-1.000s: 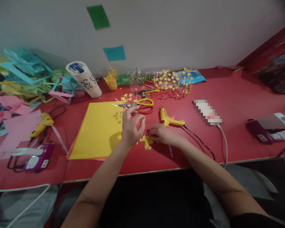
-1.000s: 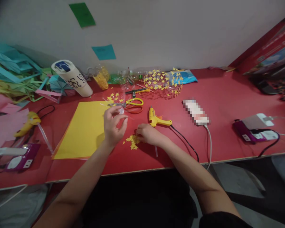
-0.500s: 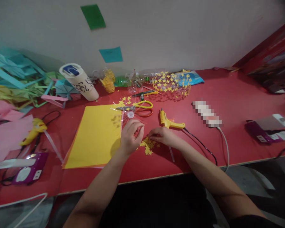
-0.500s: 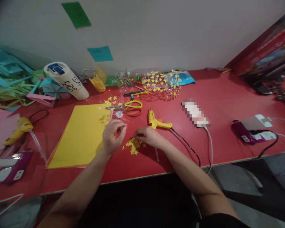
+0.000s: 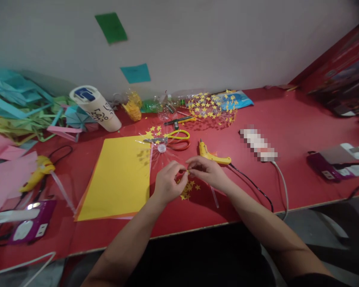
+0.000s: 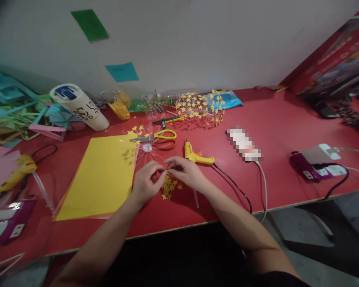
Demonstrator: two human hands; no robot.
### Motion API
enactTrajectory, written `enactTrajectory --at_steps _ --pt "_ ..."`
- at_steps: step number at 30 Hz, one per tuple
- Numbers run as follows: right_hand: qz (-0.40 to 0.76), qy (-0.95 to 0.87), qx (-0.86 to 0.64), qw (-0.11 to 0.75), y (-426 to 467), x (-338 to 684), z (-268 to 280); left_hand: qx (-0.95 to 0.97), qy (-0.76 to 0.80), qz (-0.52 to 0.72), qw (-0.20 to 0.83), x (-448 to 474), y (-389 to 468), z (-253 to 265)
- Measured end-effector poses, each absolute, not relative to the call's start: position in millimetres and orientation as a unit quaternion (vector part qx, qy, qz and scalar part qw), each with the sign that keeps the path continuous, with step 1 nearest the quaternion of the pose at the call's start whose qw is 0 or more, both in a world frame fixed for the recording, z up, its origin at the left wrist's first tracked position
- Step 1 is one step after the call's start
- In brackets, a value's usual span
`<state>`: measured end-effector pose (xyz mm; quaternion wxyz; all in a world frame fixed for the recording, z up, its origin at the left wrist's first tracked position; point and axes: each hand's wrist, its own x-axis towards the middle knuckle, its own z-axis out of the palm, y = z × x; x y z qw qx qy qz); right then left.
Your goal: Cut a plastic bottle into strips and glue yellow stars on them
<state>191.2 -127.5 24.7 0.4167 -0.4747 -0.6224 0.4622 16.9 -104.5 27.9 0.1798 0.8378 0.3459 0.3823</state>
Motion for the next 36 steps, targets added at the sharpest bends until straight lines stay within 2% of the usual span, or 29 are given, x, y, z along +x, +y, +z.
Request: enactTrajectory --at_steps 4,7,9,11,14,17,20,26,28,33,36 --pt "0.377 -0.687 -0.486 0.385 -130.2 187.4 26.3 0.842 0.34 0.381 0.177 17.5 -103.0 25.0" --pt "0.266 -0.741 -0.512 0.343 -127.8 197.4 29.5 0.838 0.34 0.377 0.199 16.8 -101.6 25.1" --pt "0.159 -0.753 -0.574 0.279 -124.5 211.8 32.9 0.821 0.357 0.386 0.223 15.1 -99.5 26.1" --pt "0.088 -0.742 -0.643 0.166 -121.1 227.9 35.4 0.789 0.383 0.412 0.247 12.7 -96.4 27.2" --pt "0.08 -0.708 -0.701 0.029 -117.8 243.3 33.5 0.725 0.414 0.461 0.299 9.6 -91.9 28.8" --pt "0.076 -0.706 -0.704 -0.006 -116.3 245.4 25.0 0.666 0.423 0.494 0.365 8.7 -89.4 31.1" --pt "0.086 -0.696 -0.711 0.047 -115.2 246.3 18.2 0.626 0.421 0.511 0.412 9.0 -89.5 34.8" --pt "0.181 -0.653 -0.653 0.339 -120.6 245.9 31.1 0.59 0.428 0.53 0.433 8.8 -92.6 39.9" --pt "0.236 -0.628 -0.625 0.4 -125.8 234.7 36.1 0.597 0.429 0.541 0.408 8.0 -92.5 39.3" --pt "0.356 -0.617 -0.534 0.456 -140.2 200.5 33.5 0.629 0.442 0.55 0.328 4.4 -88.4 34.8" --pt "0.375 -0.639 -0.499 0.449 -145.1 192.1 29.6 0.637 0.454 0.55 0.294 3.3 -86.3 33.9"
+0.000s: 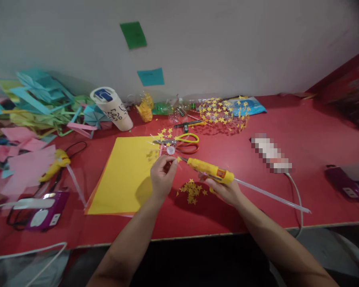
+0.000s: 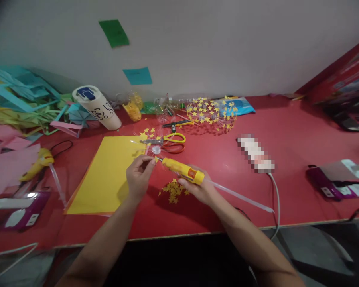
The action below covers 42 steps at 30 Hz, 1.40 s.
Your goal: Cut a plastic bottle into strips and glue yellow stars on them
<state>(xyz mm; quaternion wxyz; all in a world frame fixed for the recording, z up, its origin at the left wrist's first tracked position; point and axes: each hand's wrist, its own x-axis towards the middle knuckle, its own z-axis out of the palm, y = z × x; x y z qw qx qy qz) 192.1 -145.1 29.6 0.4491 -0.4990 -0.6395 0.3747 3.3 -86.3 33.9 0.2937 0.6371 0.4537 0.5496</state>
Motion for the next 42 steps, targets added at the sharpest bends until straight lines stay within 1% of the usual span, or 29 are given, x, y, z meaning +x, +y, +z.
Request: enactTrajectory --at_steps 3,6,42 --pt "0.341 -0.657 -0.51 0.437 -145.8 191.0 28.3 0.644 0.459 0.547 0.273 3.8 -86.2 34.8" --pt "0.32 -0.657 -0.518 0.444 -144.5 190.7 28.2 0.649 0.456 0.548 0.265 4.7 -87.4 35.7" --pt "0.37 -0.618 -0.535 0.441 -144.6 186.9 29.1 0.647 0.458 0.544 0.277 6.3 -89.5 38.1"
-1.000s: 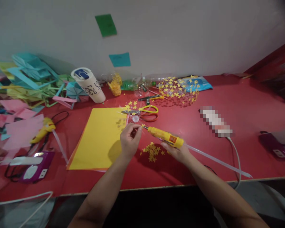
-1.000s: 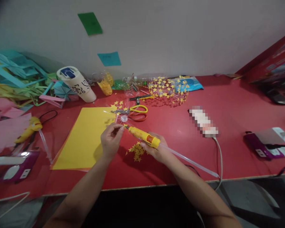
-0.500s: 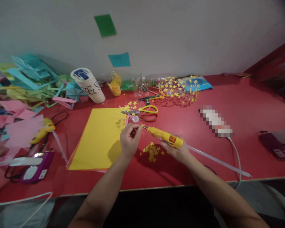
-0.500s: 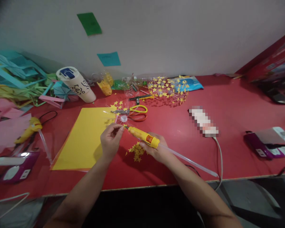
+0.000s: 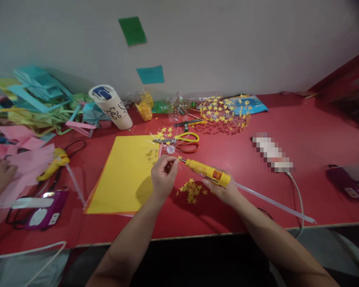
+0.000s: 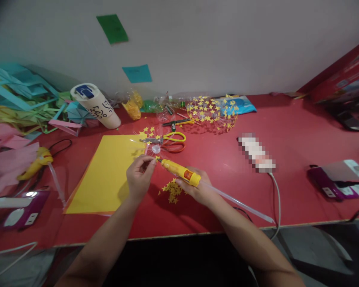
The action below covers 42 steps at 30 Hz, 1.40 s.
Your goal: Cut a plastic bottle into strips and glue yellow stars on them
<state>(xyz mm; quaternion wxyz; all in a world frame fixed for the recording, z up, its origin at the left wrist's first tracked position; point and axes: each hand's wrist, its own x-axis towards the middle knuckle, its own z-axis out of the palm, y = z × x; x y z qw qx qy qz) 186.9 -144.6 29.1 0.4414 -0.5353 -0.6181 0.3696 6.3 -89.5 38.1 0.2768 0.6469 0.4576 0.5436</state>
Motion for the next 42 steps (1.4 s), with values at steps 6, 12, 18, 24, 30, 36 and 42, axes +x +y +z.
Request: enactTrajectory --at_steps 6,12,18,24,30,36,42 --pt "0.358 -0.63 -0.535 0.434 -144.7 187.8 29.6 0.642 0.461 0.542 0.286 6.1 -89.4 37.8" --pt "0.323 -0.66 -0.53 0.423 -143.4 191.4 30.5 0.615 0.444 0.557 0.337 5.3 -88.6 39.2" --pt "0.148 -0.663 -0.632 0.372 -128.9 219.8 20.7 0.522 0.459 0.566 0.443 3.5 -84.8 40.1" --pt "0.078 -0.716 -0.666 0.196 -115.9 257.0 -5.1 0.522 0.45 0.545 0.477 2.2 -84.8 42.2" --pt "0.005 -0.723 -0.65 0.234 -122.7 235.6 22.6 0.49 0.439 0.502 0.561 4.5 -89.4 51.4" --pt "0.047 -0.821 -0.411 0.393 -128.3 180.2 72.6 0.415 0.424 0.425 0.684 8.0 -93.1 61.7" --pt "0.032 -0.838 -0.378 0.393 -117.2 170.2 72.5 0.375 0.397 0.397 0.738 8.4 -93.4 61.3"
